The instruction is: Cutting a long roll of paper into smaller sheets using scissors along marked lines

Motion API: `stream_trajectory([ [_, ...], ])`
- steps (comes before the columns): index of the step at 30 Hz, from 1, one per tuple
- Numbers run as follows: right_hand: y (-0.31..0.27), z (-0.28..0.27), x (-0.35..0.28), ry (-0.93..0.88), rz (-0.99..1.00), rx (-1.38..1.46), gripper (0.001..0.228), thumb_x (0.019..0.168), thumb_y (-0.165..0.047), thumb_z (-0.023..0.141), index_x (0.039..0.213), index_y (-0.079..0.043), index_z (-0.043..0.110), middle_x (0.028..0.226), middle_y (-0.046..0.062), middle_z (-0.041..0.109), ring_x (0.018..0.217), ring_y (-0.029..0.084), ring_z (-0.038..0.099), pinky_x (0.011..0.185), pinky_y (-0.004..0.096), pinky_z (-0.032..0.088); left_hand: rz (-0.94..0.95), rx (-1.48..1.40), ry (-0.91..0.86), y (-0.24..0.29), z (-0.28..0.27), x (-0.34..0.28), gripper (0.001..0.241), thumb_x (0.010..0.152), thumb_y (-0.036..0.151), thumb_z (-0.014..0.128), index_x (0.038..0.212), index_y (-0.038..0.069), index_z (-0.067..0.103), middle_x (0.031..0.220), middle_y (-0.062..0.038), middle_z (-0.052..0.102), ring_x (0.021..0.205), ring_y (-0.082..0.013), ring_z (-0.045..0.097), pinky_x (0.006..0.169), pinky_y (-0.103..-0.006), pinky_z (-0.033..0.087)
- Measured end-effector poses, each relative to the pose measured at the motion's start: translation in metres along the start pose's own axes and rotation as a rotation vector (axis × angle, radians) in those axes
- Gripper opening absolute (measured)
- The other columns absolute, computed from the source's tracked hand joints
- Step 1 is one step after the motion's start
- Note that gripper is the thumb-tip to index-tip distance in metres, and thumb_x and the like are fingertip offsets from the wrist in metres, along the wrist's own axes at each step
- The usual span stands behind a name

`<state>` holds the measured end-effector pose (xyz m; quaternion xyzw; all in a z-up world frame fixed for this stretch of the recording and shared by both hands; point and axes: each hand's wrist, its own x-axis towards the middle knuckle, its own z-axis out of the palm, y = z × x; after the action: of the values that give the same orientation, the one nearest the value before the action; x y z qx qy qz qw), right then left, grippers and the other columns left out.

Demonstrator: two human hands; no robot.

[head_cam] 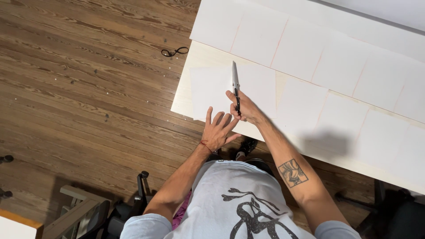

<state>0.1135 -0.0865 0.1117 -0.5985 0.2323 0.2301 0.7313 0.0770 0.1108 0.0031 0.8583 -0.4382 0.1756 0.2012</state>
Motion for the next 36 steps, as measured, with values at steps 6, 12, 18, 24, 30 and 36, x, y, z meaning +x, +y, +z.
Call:
stream_trajectory([
  [6,0.013,0.0,-0.034,-0.043,-0.087,0.04,0.052,0.125,-0.061,0.053,0.131,-0.01,0.048,0.051,0.007,0.052,0.035,0.016,0.047,0.027,0.02,0.027,-0.014,-0.027,-0.071,0.0,-0.002,-0.005,0.063,0.11,0.081,0.057,0.144,0.031,0.076,0.144,-0.005,0.064,0.146,-0.0313,0.057,0.142,-0.0786,0.025],
  [12,0.063,-0.018,-0.102,-0.023,-0.086,-0.065,0.038,0.124,-0.045,0.058,0.121,-0.008,0.053,0.049,0.01,0.058,0.034,0.017,0.047,0.032,0.022,0.029,-0.037,0.007,-0.178,-0.057,-0.044,-0.005,0.078,0.102,0.06,0.077,0.174,0.032,0.059,0.166,-0.008,0.061,0.159,-0.0302,0.054,0.143,-0.0642,0.03],
  [18,0.111,-0.036,-0.138,0.078,0.003,-0.04,0.038,0.121,-0.041,0.064,0.122,-0.004,0.055,0.052,0.015,0.06,0.039,0.022,0.057,0.033,0.023,0.034,-0.029,-0.135,-0.198,-0.129,-0.049,-0.041,0.037,0.122,0.03,0.06,0.156,0.025,0.076,0.15,-0.004,0.079,0.135,-0.0268,0.073,0.118,-0.0468,0.054],
  [24,0.095,-0.028,-0.155,0.126,0.035,0.099,0.025,0.123,-0.035,0.06,0.122,-0.011,0.055,0.065,0.006,0.061,0.051,0.015,0.049,0.044,0.027,0.028,-0.138,-0.452,0.139,-0.069,-0.048,0.052,0.046,0.123,0.012,0.06,0.169,0.018,0.063,0.166,-0.008,0.072,0.155,-0.0339,0.062,0.133,-0.0552,0.044],
  [30,0.084,-0.023,-0.169,0.159,-0.077,0.136,0.03,0.123,-0.041,0.058,0.122,-0.011,0.055,0.063,0.005,0.058,0.051,0.015,0.051,0.043,0.026,0.027,0.169,-0.119,-0.293,-0.014,0.04,0.086,0.063,0.123,0.023,0.044,0.185,0.026,0.036,0.193,-0.005,0.037,0.181,-0.0326,0.034,0.149,-0.0671,0.016],
  [36,0.112,-0.052,-0.194,0.274,-0.108,0.188,0.043,0.121,-0.053,0.056,0.116,-0.01,0.056,0.061,0.002,0.055,0.047,0.013,0.048,0.041,0.026,0.027,0.223,0.022,-0.38,-0.021,0.002,0.035,0.1,0.113,0.087,0.028,0.189,0.023,0.02,0.197,-0.01,0.02,0.182,-0.0356,0.024,0.145,-0.0721,0.011],
])
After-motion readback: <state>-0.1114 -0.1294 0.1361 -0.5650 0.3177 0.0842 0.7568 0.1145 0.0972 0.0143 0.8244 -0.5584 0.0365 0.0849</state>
